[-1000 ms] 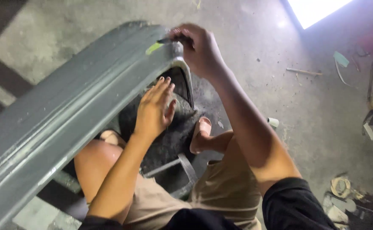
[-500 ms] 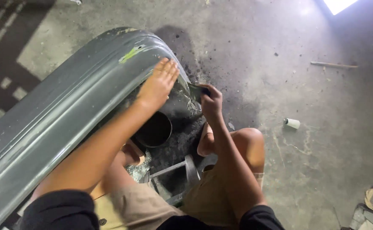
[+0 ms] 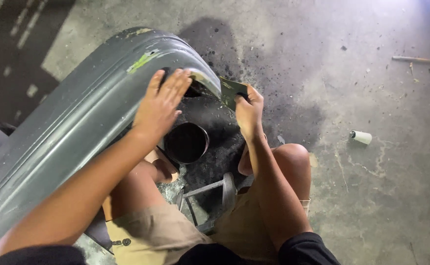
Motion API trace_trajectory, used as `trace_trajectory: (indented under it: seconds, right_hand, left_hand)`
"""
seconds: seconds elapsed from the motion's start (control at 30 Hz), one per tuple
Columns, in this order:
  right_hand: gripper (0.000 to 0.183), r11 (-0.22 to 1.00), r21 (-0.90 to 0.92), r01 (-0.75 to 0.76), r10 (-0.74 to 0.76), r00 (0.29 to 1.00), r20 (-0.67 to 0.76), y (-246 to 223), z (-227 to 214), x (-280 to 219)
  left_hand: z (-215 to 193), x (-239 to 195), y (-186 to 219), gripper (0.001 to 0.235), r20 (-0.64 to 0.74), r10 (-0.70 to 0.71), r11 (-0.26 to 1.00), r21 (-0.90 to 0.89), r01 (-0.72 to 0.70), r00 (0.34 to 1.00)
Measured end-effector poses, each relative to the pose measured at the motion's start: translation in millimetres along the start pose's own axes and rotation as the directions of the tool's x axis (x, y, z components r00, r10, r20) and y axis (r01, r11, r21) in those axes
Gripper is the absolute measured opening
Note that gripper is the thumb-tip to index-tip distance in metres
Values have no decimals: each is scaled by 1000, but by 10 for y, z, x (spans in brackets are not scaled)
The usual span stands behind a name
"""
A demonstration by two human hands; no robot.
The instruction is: Wet sanding the inner edge of a car bumper using sandpaper to prepare the surface.
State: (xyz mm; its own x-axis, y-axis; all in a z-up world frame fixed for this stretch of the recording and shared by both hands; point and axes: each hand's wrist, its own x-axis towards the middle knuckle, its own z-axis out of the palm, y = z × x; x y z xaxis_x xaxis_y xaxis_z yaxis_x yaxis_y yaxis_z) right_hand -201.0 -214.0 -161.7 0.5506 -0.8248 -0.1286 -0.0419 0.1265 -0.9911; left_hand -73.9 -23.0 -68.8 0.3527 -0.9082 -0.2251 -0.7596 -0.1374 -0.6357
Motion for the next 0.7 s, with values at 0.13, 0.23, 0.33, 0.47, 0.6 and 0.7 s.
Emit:
trace_trajectory:
  seconds: [0.13, 0.23, 0.33, 0.47, 0.6, 0.7]
  right_hand:
    - [36, 1000, -12, -7, 7, 1000, 28, -85, -39, -55]
    - [35, 999, -32, 1, 0, 999, 37, -125, -93, -77]
    - [34, 999, -36, 25, -23, 999, 48, -365, -97, -136]
    - [34, 997, -52, 54, -50, 996, 71, -332, -136, -92]
    - [35, 997, -53, 50, -46, 996, 70, -328, -151, -68]
    - [35, 997, -55, 45, -41, 997, 68, -364, -136, -70]
  left_hand:
    - [148, -217, -55, 93, -81, -29, 1000, 3, 29, 996]
    - [169, -256, -92, 95, -117, -10, 1000, 12, 12, 993]
    - [120, -170, -90, 102, -142, 13, 999, 50, -5, 990]
    - [49, 14, -81, 101, -109, 76, 995, 80, -67, 991]
    - [-18, 226, -25, 96, -39, 128, 986, 114, -123, 991]
    - [-32, 405, 54, 95, 6, 171, 977, 125, -171, 985]
